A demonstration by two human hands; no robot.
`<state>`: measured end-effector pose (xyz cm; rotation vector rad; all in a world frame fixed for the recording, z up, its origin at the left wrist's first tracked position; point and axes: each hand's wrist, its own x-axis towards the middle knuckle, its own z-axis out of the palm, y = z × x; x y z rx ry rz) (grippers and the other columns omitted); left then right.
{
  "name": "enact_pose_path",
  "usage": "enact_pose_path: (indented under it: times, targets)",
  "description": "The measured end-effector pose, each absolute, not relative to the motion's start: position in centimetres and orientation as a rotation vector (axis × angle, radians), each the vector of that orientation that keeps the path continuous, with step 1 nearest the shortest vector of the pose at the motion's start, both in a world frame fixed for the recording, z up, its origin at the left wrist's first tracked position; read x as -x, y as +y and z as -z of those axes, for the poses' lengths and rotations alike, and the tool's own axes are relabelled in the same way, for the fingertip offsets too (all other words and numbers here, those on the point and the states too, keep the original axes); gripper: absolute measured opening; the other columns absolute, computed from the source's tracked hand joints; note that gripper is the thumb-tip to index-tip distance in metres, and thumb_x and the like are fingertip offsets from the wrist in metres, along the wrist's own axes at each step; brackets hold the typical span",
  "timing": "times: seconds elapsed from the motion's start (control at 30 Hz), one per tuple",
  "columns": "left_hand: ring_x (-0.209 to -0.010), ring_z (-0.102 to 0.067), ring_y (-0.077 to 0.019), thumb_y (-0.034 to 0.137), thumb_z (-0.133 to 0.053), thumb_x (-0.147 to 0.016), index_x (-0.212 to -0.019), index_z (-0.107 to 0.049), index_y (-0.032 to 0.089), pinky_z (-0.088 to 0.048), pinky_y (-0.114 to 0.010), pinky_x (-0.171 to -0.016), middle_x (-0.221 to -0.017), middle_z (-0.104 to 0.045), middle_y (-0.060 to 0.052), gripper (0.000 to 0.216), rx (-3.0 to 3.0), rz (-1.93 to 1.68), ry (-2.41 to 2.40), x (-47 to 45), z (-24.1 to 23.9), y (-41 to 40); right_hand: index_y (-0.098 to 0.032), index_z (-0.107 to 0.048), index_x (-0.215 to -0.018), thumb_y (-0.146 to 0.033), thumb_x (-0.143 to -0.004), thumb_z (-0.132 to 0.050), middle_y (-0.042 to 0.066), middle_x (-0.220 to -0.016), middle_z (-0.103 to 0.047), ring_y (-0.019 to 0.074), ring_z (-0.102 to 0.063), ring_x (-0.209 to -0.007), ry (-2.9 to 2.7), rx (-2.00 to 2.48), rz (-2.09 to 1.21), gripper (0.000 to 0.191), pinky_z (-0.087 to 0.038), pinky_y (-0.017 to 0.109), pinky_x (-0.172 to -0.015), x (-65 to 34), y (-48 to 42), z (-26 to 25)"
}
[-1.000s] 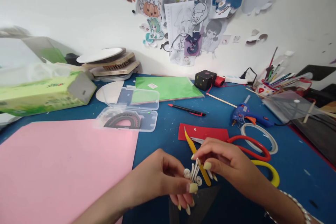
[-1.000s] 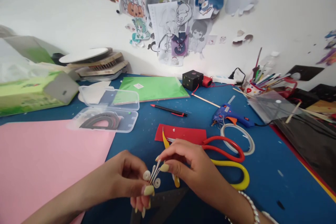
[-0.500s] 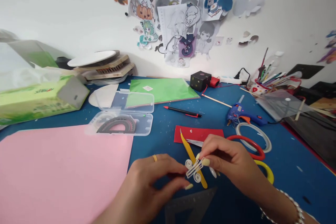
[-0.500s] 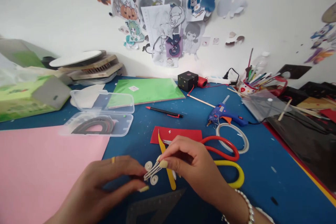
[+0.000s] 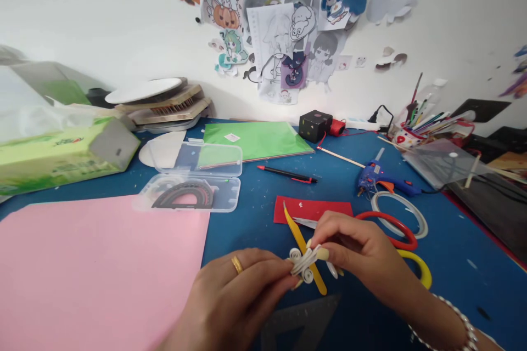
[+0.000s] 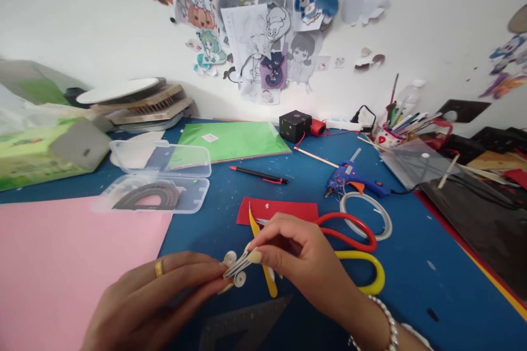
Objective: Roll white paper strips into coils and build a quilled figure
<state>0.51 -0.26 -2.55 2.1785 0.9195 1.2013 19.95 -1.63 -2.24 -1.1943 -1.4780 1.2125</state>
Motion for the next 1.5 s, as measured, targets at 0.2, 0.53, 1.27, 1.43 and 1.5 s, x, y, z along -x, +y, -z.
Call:
enact_pose_path:
  times: [0.2, 0.53, 1.27, 1.43, 1.5]
  targets:
    - [-0.053, -0.062, -0.0083, 0.030, -0.070, -0.066, -0.064, -0.066, 0.028, -0.045, -0.013, -0.054, -0.062, -0.070, 0.009, 0.005, -2.067, -1.076, 1.017, 0.7, 0.6, 0.9, -0.018, -0.064, -0.075, -0.034, -0.077, -0.059, 0.000, -0.072, -0.058, 0.0093, -0.052, -0.063, -1.708, 1.273, -1.269, 0.017, -0.040, 0.020, -0.054, -20.5, -0.4, 1.6]
    - [-0.059, -0.063, -0.0121, 0.029, -0.057, -0.077, -0.061, -0.067, 0.023, -0.046, -0.019, -0.059, -0.060, -0.069, 0.006, 0.020, -1.831, -1.032, 1.253, 0.9, 0.1, 1.9, -0.018, -0.069, -0.072, -0.023, -0.074, -0.061, 0.000, -0.067, -0.063, 0.0107, -0.055, -0.060, -2.103, 1.321, -1.181, 0.010, -0.039, 0.020, -0.052, -18.4, 1.4, 1.8]
    - [-0.075, -0.059, -0.0196, 0.016, -0.064, -0.065, -0.080, -0.064, 0.024, -0.042, -0.028, -0.063, -0.084, -0.061, 0.000, 0.017, -2.322, -0.071, 1.139, 0.9, 2.0, 2.6, -0.020, -0.061, -0.080, -0.021, -0.067, -0.070, 0.000, -0.081, -0.060, 0.0172, -0.055, -0.076, -2.241, 1.400, -0.574, 0.016, -0.039, 0.027, -0.065, -18.3, -2.1, 4.5]
    - [-0.073, -0.058, -0.0174, 0.011, -0.061, -0.068, -0.075, -0.065, 0.023, -0.041, -0.025, -0.063, -0.080, -0.062, 0.001, 0.015, -2.304, -0.136, 1.079, 0.5, 2.3, 2.7, -0.018, -0.059, -0.074, -0.014, -0.074, -0.061, 0.000, -0.076, -0.059, 0.0138, -0.054, -0.072, -2.240, 1.362, -0.585, 0.005, -0.039, 0.024, -0.063, -17.9, -1.8, 4.6]
    - [-0.073, -0.058, -0.0168, 0.011, -0.060, -0.069, -0.074, -0.066, 0.023, -0.040, -0.026, -0.064, -0.079, -0.062, 0.001, 0.015, -2.291, -0.185, 1.052, 0.5, 2.5, 2.8, -0.018, -0.059, -0.075, -0.013, -0.076, -0.059, 0.000, -0.076, -0.059, 0.0125, -0.054, -0.072, -2.222, 1.335, -0.595, 0.005, -0.040, 0.023, -0.064, -18.0, -1.7, 4.6]
